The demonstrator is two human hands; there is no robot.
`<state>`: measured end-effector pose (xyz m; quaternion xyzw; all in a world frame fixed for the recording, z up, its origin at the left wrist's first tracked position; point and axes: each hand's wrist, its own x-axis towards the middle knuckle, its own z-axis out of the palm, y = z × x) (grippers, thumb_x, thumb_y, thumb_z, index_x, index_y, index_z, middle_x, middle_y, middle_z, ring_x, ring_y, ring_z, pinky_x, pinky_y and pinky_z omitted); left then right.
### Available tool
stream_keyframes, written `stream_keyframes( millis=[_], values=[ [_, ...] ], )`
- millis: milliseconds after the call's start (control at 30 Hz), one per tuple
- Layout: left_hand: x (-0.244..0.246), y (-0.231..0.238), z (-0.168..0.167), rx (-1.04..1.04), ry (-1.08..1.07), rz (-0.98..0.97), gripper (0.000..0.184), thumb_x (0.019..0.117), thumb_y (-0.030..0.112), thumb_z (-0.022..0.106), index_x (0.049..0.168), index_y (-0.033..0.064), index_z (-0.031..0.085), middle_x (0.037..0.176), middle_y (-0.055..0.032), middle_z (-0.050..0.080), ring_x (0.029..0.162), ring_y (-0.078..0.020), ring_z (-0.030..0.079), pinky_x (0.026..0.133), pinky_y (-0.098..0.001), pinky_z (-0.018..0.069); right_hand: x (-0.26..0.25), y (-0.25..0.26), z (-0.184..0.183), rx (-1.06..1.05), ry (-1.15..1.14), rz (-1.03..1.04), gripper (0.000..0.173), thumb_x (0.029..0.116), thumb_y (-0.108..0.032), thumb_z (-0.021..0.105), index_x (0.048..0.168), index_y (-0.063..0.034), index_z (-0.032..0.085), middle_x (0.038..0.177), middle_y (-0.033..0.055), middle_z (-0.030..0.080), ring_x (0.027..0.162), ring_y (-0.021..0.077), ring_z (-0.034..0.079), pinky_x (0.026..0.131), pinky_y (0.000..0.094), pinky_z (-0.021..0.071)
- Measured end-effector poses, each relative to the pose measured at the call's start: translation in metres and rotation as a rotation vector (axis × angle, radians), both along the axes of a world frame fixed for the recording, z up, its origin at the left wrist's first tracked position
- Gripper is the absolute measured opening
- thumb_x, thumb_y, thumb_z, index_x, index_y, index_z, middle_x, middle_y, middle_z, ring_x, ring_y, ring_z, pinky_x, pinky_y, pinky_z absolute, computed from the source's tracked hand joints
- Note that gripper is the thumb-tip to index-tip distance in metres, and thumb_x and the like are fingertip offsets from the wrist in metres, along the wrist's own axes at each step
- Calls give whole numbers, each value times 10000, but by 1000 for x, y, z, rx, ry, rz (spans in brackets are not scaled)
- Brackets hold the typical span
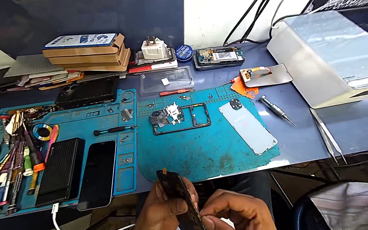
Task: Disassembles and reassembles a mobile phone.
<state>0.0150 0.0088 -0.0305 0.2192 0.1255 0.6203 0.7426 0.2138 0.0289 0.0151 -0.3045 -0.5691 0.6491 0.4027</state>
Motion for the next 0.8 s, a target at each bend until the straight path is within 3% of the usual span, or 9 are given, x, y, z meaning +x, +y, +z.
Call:
stream_keyframes(
  millis=[800],
  values=[
    [2,0,2,-14,20,11,150,888,52,732,1035,80,726,1004,-84,717,926,-172,697,843,-318,574,0,1,-5,5,34,-4,79,933,-28,718,949,49,727,922,90,724,805,94,704,732,264,620]
  ],
)
